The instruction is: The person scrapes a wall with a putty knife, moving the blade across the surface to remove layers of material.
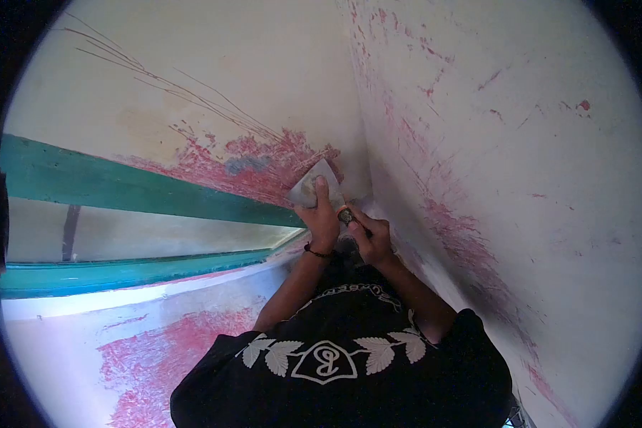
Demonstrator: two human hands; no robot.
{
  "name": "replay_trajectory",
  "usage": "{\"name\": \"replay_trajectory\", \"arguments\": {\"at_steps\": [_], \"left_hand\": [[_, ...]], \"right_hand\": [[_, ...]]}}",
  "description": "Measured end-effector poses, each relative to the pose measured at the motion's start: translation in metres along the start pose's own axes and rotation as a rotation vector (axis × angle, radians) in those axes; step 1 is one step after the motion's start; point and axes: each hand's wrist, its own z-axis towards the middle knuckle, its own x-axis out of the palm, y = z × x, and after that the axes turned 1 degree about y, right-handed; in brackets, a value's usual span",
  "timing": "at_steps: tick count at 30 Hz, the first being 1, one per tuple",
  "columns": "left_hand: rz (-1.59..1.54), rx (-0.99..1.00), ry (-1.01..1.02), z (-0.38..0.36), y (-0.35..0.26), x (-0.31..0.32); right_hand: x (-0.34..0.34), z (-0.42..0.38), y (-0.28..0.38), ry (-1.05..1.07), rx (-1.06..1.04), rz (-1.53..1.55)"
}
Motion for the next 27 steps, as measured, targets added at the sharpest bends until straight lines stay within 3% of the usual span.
{"name": "replay_trajectory", "arguments": {"at_steps": [8, 11, 14, 20, 26, 27], "left_hand": [[-0.067, 0.026, 0.001, 0.006, -0.011, -0.004], [-0.073, -0.004, -0.061, 0.008, -0.018, 0.002], [-0.077, 0.019, 0.026, 0.012, -0.032, 0.004], [-0.088, -0.061, -0.039, 0.005, -0.011, -0.002], [-0.044, -0.083, 0.185, 0.023, -0.035, -0.004], [-0.040, -0.078, 0.138, 0.022, -0.031, -0.004]], "right_hand": [[0.008, 0.008, 0.015, -0.057, -0.167, -0.041], [0.014, 0.010, 0.017, -0.072, -0.151, -0.001], [0.012, 0.013, 0.028, -0.056, -0.105, 0.012], [0.014, 0.010, 0.017, -0.076, -0.187, -0.030], [0.013, 0.024, 0.033, -0.059, -0.097, 0.048], [0.012, 0.025, 0.034, -0.058, -0.132, 0.021]]}}
